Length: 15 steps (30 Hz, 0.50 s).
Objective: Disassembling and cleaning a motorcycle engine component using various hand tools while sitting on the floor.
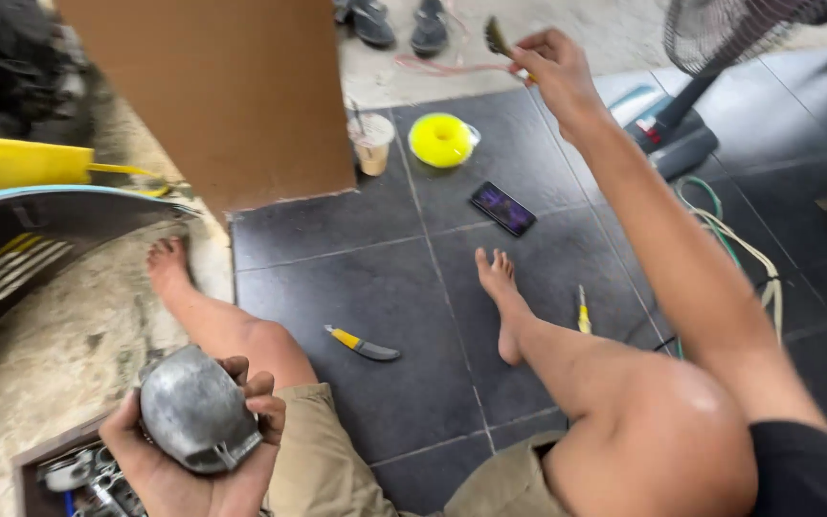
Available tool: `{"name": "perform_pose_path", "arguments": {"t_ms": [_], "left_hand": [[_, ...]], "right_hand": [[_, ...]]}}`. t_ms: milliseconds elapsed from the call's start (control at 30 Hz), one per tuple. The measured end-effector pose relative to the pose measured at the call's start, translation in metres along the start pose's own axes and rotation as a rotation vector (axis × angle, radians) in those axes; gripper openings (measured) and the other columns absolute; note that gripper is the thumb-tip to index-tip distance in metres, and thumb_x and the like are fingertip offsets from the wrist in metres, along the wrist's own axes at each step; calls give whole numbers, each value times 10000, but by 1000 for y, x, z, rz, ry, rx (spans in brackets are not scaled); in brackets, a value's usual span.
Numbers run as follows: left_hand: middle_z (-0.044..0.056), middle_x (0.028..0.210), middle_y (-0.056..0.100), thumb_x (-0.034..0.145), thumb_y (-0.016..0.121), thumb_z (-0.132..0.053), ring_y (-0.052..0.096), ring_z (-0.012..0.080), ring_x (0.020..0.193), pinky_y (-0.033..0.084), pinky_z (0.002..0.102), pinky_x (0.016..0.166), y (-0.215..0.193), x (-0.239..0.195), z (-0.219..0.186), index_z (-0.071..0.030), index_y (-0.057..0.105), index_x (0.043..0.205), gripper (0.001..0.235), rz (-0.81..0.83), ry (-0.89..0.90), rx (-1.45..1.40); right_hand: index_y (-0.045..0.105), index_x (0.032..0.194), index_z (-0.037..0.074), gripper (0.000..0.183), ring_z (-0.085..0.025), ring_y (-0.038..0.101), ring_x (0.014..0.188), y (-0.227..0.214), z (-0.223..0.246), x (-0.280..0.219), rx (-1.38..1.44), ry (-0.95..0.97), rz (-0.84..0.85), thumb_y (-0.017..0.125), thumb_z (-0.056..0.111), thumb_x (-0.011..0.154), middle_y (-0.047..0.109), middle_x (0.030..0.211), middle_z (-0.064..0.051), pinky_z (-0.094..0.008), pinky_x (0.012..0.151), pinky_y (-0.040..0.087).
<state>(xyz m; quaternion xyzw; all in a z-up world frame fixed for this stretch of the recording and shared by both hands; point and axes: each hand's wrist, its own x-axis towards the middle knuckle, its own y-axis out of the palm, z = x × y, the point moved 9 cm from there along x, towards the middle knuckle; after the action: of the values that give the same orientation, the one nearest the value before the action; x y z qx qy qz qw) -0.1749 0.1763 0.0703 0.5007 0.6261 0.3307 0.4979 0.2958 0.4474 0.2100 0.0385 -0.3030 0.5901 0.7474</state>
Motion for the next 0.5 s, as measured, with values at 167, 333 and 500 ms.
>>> {"name": "perform_pose_path", "arguments": {"t_ms": [167, 333, 500], "left_hand": [[14, 1106, 519, 1076, 505, -212, 554, 84, 1056, 446, 213, 1053, -290, 134, -74, -60, 511, 1086, 153, -226, 459, 893], [197, 1223, 648, 694, 604, -462, 592, 392, 953, 501, 474, 649, -78, 77, 82, -20, 539, 1374, 813, 64, -351, 13], [169, 1337, 539, 598, 520, -572, 500, 390, 1108, 384, 494, 760, -50, 134, 212, -57, 376, 1489, 1038, -331, -425, -448]], "right_hand": [[655, 1043, 36, 88, -115, 614, 728, -15, 7, 2, -489, -175, 161, 703, 66, 975, 678, 850, -39, -260, 644, 481], [644, 1012, 118, 78, -230, 611, 880, -12, 22, -7, -934, -379, 195, 677, 184, 988, 674, 898, -11, -432, 930, 308], [615, 984, 119, 131, -229, 576, 963, 17, 20, -32, -1001, -517, 231, 731, 105, 925, 703, 982, -16, -455, 952, 252]]}}
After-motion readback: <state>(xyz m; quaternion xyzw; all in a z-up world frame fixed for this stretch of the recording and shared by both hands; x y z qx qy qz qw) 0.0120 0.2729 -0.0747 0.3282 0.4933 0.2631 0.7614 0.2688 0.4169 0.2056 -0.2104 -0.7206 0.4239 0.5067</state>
